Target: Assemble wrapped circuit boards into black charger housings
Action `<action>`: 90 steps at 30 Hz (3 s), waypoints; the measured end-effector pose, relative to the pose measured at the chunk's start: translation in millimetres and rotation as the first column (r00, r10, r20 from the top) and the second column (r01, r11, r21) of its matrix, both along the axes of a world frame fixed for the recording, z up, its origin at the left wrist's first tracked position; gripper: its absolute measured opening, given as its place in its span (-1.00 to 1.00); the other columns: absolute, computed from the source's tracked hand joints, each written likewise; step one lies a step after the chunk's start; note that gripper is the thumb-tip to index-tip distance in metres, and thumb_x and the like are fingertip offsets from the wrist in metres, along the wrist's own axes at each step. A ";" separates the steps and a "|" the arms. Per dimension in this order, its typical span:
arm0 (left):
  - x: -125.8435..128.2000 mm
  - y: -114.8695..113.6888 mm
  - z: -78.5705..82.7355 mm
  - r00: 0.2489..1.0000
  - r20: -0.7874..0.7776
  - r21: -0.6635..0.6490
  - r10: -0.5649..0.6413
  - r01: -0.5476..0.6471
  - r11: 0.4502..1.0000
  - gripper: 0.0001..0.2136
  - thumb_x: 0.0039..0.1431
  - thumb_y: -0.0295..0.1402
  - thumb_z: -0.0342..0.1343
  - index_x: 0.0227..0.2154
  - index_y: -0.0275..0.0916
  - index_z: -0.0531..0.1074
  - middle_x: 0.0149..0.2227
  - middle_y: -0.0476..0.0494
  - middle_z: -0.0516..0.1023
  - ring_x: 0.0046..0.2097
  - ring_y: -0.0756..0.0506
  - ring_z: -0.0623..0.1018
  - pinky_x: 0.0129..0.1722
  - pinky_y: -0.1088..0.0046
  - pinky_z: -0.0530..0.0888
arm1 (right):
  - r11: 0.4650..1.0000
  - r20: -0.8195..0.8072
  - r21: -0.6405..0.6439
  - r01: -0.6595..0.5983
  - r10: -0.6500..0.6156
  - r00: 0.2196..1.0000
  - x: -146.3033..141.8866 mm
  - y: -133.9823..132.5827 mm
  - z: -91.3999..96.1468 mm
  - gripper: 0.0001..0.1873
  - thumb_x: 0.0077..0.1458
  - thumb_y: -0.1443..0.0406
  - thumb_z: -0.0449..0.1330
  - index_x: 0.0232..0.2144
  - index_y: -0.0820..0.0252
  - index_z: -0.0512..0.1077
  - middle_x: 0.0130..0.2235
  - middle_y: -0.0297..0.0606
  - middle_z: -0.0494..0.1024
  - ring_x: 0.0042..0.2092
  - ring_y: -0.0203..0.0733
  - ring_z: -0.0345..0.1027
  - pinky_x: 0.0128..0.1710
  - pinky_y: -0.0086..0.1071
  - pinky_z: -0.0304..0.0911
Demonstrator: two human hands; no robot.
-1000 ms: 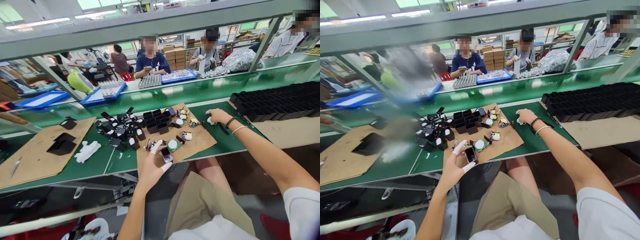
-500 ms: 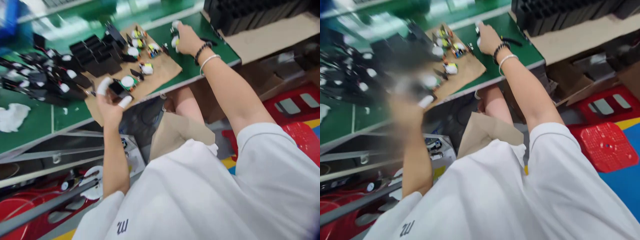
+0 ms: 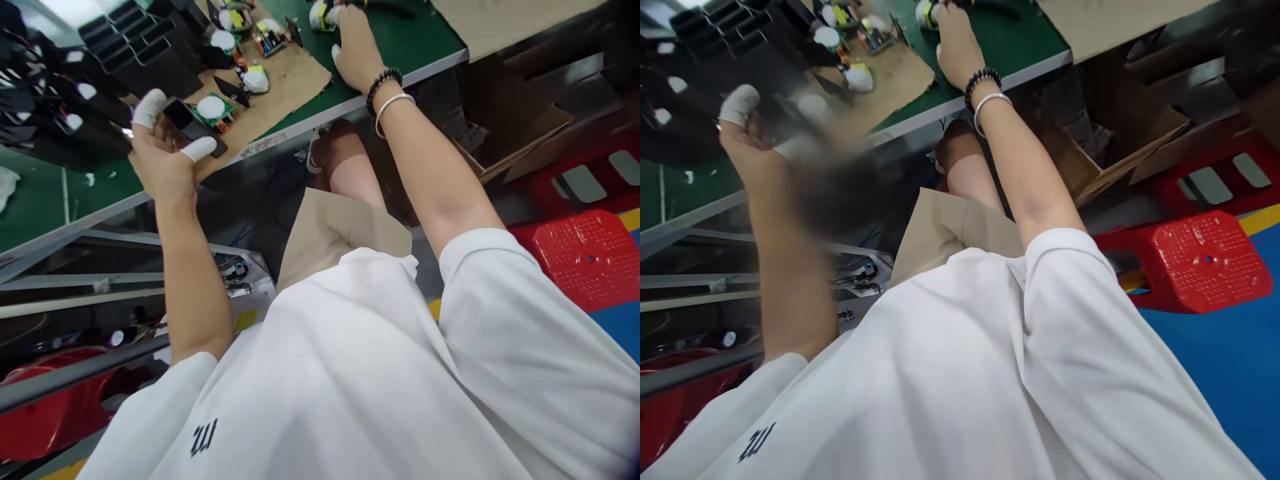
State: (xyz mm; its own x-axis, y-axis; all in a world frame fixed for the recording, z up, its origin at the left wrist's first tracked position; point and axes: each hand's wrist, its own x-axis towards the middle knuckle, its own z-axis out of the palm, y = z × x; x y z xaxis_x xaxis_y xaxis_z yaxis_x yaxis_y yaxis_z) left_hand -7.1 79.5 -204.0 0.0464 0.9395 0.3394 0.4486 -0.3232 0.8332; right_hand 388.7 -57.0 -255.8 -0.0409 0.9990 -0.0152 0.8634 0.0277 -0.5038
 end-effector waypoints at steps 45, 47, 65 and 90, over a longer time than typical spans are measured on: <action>67.0 -105.0 79.8 0.900 0.403 -0.005 -0.164 0.181 0.983 -0.26 0.01 -0.51 0.46 0.28 -0.08 0.39 0.20 -0.24 0.60 0.23 -0.22 0.60 0.07 0.38 0.65 | 0.995 -0.970 0.054 -0.081 0.071 0.234 -112.7 61.5 156.2 -0.25 -0.52 0.13 0.71 -0.17 0.02 0.60 -0.06 -0.23 0.72 0.05 0.16 0.60 0.15 0.02 0.51; 72.8 -106.1 89.4 0.905 0.376 0.041 -0.197 0.197 0.980 -0.25 0.02 -0.52 0.45 0.30 -0.11 0.38 0.19 -0.27 0.61 0.19 -0.25 0.63 0.03 0.36 0.67 | 0.977 -0.949 0.169 -0.133 0.198 0.246 -119.2 54.8 165.4 -0.29 -0.47 0.16 0.71 -0.17 0.04 0.61 -0.01 -0.18 0.70 0.12 0.18 0.57 0.22 0.05 0.45; 91.1 -115.8 116.6 0.895 0.282 0.156 -0.347 0.314 0.937 -0.23 0.13 -0.46 0.39 0.39 -0.05 0.25 0.18 -0.24 0.61 0.19 -0.27 0.62 0.06 0.27 0.67 | 0.880 -0.794 0.450 -0.150 0.472 0.383 -108.1 36.7 162.4 -0.31 -0.23 -0.07 0.60 -0.06 0.05 0.63 0.10 -0.05 0.62 0.21 0.28 0.47 0.23 0.11 0.46; 91.1 -116.5 106.0 0.876 0.295 0.204 -0.380 0.331 0.921 -0.15 0.04 -0.46 0.47 0.38 -0.01 0.27 0.14 -0.29 0.63 0.13 -0.30 0.66 0.03 0.20 0.70 | 0.897 -0.771 0.425 -0.124 0.430 0.470 -106.3 22.8 171.2 -0.55 -0.12 0.06 0.58 -0.21 0.08 0.62 -0.01 -0.06 0.63 0.06 0.16 0.55 0.10 0.03 0.50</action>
